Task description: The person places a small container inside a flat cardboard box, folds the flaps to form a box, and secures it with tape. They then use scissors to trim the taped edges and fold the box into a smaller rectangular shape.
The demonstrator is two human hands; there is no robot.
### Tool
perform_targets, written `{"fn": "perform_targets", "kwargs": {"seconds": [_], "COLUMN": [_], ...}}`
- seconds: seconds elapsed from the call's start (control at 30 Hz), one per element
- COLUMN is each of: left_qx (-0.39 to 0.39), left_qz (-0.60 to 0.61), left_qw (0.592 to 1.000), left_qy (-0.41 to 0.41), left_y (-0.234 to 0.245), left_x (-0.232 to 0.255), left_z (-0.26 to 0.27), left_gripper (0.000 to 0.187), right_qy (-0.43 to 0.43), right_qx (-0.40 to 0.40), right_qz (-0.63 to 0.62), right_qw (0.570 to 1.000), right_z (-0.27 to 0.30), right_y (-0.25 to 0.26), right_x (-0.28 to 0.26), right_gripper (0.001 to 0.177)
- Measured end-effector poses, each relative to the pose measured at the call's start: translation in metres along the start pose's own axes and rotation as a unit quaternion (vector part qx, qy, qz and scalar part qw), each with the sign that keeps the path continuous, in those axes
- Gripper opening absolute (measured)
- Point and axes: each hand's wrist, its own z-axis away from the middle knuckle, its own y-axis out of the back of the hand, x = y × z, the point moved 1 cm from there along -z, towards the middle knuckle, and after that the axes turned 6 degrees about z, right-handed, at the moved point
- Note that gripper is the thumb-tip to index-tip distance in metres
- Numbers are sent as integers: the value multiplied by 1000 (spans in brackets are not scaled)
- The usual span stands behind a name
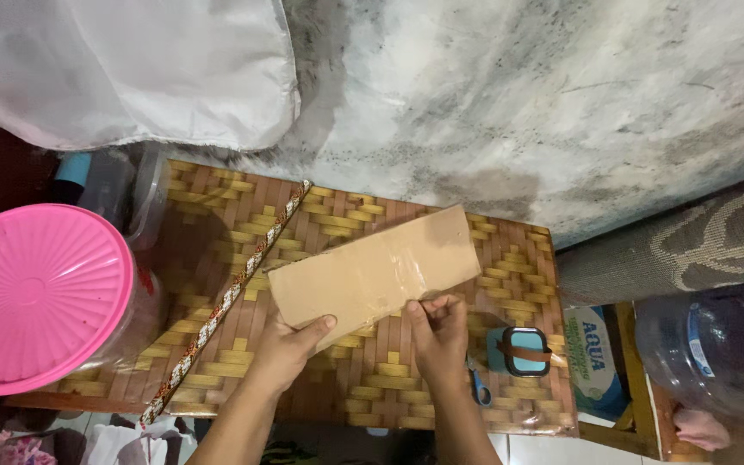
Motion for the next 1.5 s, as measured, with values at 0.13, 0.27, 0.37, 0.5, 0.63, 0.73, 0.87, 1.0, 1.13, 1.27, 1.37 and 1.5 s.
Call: {"fn": "perform_targets", "kwargs": {"seconds": [0.13, 0.27, 0.37, 0.5, 0.63, 0.73, 0.87, 1.0, 1.13, 1.27, 1.37, 1.5], "left_qx": [-34, 15, 57, 33, 12, -20, -61, -108, -167, -133, -119, -89], "left_qz": [-29, 148, 282, 449, 449, 476, 487, 514, 532, 499, 478, 451], "left_qw": [999, 989, 955, 886, 888, 876, 870, 850, 829, 856, 870, 887], "left_qy": [-8, 24, 68, 110, 99, 78, 36, 34, 34, 22, 0, -31], "left_y": [3, -3, -9, -14, -25, -39, -47, -47, -45, -51, -56, -64], "left_x": [-1, 5, 9, 9, -1, -7, -3, 0, 3, 6, 7, 8], "left_z": [0, 0, 0, -1, 4, 10, 17, 23, 27, 26, 27, 27], "left_gripper": [36, 48, 48, 43, 42, 41, 44, 44, 43, 47, 48, 53], "right_qy": [-83, -216, -216, -246, -238, -227, -73, -189, -123, -207, -219, -246], "right_qx": [16, -40, -104, -147, -129, -81, -44, -98, -130, -128, -152, -137], "right_qz": [44, 139, 310, 607, 730, 690, 642, 696, 663, 651, 662, 468], "right_qw": [995, 966, 920, 741, 628, 683, 762, 685, 727, 719, 700, 838], "right_z": [-4, -9, -4, 12, 41, 51, 60, 65, 69, 72, 67, 59], "right_y": [1, 15, 46, 119, 163, 166, 153, 134, 118, 127, 130, 114], "right_x": [8, 29, 55, 111, 169, 192, 189, 186, 182, 181, 185, 178], "right_gripper": [31, 32, 48, 61, 67, 74, 59, 77, 57, 55, 52, 55]}}
